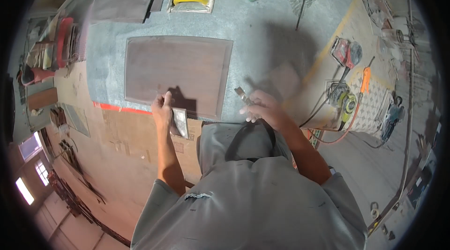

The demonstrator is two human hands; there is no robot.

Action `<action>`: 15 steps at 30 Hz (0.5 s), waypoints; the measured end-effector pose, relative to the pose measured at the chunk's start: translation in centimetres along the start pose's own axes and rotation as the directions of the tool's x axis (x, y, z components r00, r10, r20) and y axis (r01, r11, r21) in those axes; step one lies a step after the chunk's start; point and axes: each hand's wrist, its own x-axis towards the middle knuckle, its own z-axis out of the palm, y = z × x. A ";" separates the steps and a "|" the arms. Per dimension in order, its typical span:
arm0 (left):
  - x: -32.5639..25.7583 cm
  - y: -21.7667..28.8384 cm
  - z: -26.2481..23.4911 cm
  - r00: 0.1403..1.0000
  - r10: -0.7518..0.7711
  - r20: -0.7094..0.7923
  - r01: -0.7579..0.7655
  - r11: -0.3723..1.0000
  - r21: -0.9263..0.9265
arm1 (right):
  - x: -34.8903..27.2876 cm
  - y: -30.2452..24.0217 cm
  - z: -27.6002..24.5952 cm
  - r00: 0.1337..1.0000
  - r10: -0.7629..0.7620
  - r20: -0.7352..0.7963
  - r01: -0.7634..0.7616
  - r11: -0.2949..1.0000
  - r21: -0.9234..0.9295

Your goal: The person sands a dark-colored board using a sanding block, applies filler to imperfections with a putty knife, and then sands the surface again using a hand sander.

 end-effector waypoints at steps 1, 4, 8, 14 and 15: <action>1.3 0.5 0.5 0.996 0.088 0.019 -0.090 0.989 0.114 | 0.4 0.6 0.3 0.999 -0.045 0.024 0.045 0.999 -0.028; 5.8 0.9 0.7 0.946 0.311 0.086 -0.320 0.870 0.374 | 1.9 1.4 2.9 0.989 -0.136 -0.060 0.107 0.934 -0.341; 12.2 0.1 -0.6 0.869 0.476 0.138 -0.478 0.731 0.487 | 4.5 3.8 7.2 0.961 -0.250 -0.117 0.162 0.853 -0.497; 14.8 -6.0 -2.6 0.800 0.600 0.026 -0.521 0.672 0.525 | 7.4 7.4 11.6 0.799 -0.561 -0.216 0.229 0.617 -0.753; 14.5 -5.9 -2.5 0.795 0.606 0.009 -0.510 0.661 0.551 | 7.7 7.4 11.9 0.772 -0.610 -0.179 0.202 0.502 -0.841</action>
